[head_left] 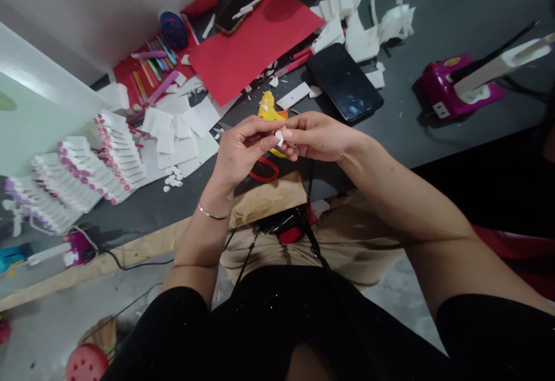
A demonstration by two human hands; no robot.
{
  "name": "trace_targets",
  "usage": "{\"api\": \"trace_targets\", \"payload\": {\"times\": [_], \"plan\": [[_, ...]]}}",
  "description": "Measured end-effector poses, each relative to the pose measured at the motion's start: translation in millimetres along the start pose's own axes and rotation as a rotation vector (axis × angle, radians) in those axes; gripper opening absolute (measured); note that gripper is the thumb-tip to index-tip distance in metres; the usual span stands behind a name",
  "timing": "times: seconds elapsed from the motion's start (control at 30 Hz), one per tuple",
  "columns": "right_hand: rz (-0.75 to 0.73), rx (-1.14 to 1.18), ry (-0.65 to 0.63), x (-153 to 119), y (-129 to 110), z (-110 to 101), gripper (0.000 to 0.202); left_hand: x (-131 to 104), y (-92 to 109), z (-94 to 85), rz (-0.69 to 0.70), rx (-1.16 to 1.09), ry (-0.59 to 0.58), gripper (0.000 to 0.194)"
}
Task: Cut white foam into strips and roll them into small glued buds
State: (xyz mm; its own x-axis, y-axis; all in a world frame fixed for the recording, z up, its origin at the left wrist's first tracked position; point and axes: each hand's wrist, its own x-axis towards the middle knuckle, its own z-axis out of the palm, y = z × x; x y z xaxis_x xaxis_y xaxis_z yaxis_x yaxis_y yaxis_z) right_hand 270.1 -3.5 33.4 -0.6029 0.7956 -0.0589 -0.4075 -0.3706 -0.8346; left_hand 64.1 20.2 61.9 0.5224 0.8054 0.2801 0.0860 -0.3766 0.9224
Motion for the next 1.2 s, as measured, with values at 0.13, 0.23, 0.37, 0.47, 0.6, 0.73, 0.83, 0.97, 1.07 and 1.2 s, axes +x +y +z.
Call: {"api": "trace_targets", "payload": {"times": [0.13,0.23,0.37,0.47,0.6,0.73,0.83,0.97,1.07,1.2], "plan": [[-0.046,-0.064,0.068,2,1,2,0.058,0,1,2.7,0.036,0.062,0.038,0.025],[-0.175,-0.182,0.215,4,5,4,0.062,-2,-2,6.0,0.008,0.050,0.137,0.029],[-0.373,-0.452,0.398,4,10,7,0.061,-5,-11,7.0,0.002,0.087,0.230,0.032],[-0.456,-0.635,0.440,3,13,9,0.060,-6,-16,5.3,0.053,0.161,0.238,0.028],[-0.535,-0.799,0.513,3,15,11,0.049,-7,-21,4.0,0.085,0.201,0.241,0.026],[-0.568,-0.934,0.561,2,16,13,0.034,-9,-25,4.0,0.074,0.213,0.244,0.026],[-0.563,-0.987,0.559,2,15,15,0.026,-10,-26,3.5,0.067,0.228,0.240,0.027],[-0.536,-0.977,0.572,2,15,19,0.024,-11,-24,2.3,0.024,0.196,0.223,0.034],[-0.481,-0.929,0.581,1,13,22,0.023,-13,-22,2.6,-0.036,0.120,0.226,0.036],[-0.396,-0.859,0.583,0,12,27,0.025,-15,-22,2.7,-0.121,0.022,0.246,0.041]]}}
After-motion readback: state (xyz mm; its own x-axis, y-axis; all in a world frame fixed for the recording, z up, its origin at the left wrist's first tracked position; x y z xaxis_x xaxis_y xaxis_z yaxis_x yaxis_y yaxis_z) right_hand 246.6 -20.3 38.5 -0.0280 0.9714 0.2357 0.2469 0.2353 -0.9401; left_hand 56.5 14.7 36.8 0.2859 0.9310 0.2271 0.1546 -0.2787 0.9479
